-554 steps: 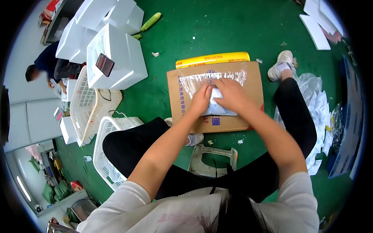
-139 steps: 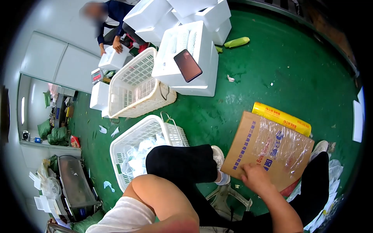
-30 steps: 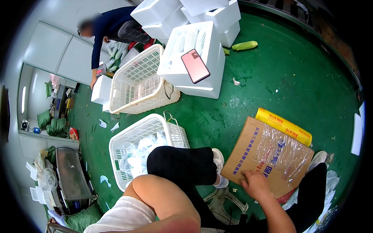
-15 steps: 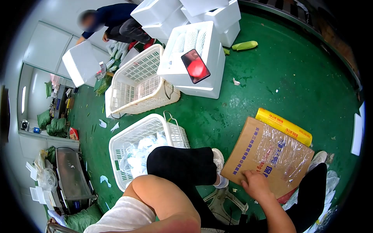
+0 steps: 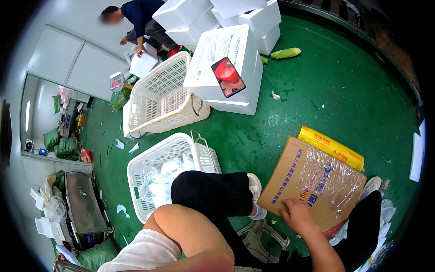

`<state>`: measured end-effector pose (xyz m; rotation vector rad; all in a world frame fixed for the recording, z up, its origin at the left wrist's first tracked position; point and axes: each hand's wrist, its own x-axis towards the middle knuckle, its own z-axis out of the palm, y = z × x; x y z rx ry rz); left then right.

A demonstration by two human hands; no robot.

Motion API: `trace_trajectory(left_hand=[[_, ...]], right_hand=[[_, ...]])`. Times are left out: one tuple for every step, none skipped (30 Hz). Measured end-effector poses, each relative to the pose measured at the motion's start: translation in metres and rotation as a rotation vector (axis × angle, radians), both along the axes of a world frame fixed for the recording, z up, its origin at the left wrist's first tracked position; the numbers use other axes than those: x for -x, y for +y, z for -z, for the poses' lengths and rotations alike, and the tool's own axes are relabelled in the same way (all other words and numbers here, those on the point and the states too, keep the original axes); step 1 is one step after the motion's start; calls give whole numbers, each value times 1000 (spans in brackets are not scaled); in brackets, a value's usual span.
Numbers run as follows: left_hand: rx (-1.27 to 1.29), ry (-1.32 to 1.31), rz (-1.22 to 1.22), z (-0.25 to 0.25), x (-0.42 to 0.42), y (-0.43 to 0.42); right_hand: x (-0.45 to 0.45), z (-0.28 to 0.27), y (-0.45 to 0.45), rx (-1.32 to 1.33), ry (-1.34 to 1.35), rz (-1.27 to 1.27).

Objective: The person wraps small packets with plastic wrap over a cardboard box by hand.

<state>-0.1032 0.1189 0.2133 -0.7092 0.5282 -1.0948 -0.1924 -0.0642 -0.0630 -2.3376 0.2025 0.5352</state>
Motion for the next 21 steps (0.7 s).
trace_trajectory(left_hand=[[0,1,2,0,0,-1],[-2,1,-1,0,0,0],[-2,2,-2,0,-1,-1],[-3,3,-3,0,0,-1],[-4,5,-1,0,-1,-1],[-3,4,-2,0,0,-1],[-5,7,-3,0,-1,-1],[-5,5,-2,0,-1,-2],[-5,7,-5,0,-1,-2],[-4,6,-7,0,-1,-2],[-4,8,-9,0,-1,-2],[-3,7,-11,0,-1,-2],[-4,8,-9,0,-1,-2],[-5,8,-9,-1,-1,-2],[-4,7,-9,-1,0,-2],[-5,8,-7,-1,0,-2],[-3,9,-8,-2,0,-2],[-4,10,-9,-2,0,-2],[2,11,-12,-3,0,-2],[2,13,-13,-2,0,-1],[2,14,-10,-2,0,-1]], right_hand=[[0,-1,0,3,2,0],[0,-1,0,5,4,0],[0,-1,0,6,5,0],[0,0,0,6,5,-1],[0,0,0,6,6,-2],[0,0,0,7,8,-2],[0,0,0,9,11,-3],[0,0,0,10,13,-3],[0,0,0,7,16,-2],[0,0,0,4,18,0],[0,0,-1,1,20,2],[0,0,-1,-6,19,1],[0,0,-1,-12,16,2],[0,1,-1,-17,13,3],[0,0,-2,-18,15,8],[0,0,-1,-17,18,11],[0,-1,-2,-17,20,14],[0,0,-2,-22,18,15],[0,1,-2,-26,15,17],[0,1,-2,-31,13,18],[0,-1,-2,-29,20,20]])
